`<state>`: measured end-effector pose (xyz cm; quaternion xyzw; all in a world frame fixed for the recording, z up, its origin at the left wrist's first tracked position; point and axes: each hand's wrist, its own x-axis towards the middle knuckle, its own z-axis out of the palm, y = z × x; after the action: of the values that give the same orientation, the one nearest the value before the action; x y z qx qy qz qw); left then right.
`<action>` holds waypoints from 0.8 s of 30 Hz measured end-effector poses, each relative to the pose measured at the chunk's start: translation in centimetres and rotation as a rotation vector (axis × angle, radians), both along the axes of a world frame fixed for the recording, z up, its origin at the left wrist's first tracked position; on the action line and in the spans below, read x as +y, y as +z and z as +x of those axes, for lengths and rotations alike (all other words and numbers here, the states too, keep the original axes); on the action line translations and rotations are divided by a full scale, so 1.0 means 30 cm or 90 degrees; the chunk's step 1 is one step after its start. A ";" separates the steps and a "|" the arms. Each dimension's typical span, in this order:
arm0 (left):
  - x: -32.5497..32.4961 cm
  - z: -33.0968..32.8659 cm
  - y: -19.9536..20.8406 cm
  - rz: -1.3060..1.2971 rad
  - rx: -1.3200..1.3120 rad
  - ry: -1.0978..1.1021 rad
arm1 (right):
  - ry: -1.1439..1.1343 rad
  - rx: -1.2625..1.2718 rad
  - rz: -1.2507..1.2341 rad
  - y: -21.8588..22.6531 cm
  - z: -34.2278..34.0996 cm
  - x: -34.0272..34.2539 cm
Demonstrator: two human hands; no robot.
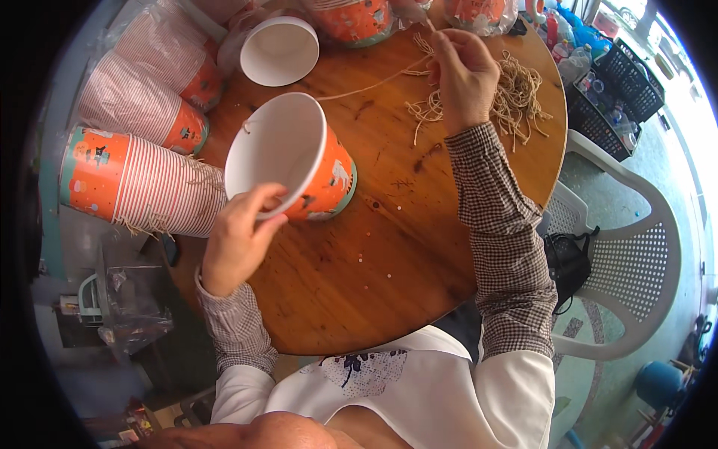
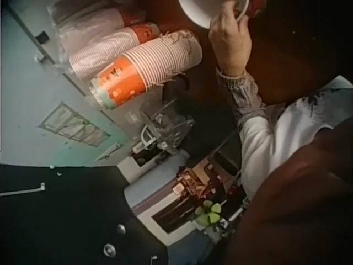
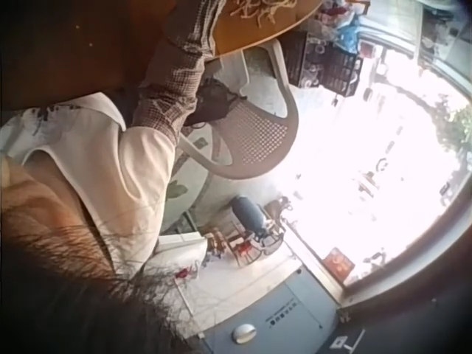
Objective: Attaching twine handles to decorative paper buckets.
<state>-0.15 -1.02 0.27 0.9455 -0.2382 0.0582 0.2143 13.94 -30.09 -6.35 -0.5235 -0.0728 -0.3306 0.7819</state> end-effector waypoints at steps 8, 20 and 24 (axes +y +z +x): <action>0.103 0.092 0.004 -0.478 0.093 0.017 | 0.221 0.072 -0.018 -0.003 -0.118 0.191; 0.131 0.092 0.020 -0.499 0.118 0.009 | 0.397 0.070 -0.041 0.035 -0.257 0.324; 0.125 0.096 0.019 -0.522 0.090 -0.012 | 0.425 0.075 -0.047 0.022 -0.255 0.322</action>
<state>2.74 2.74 0.83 0.7810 -0.1888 0.0813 0.5897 6.28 -20.44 -5.68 -0.5169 -0.2064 -0.0226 0.8305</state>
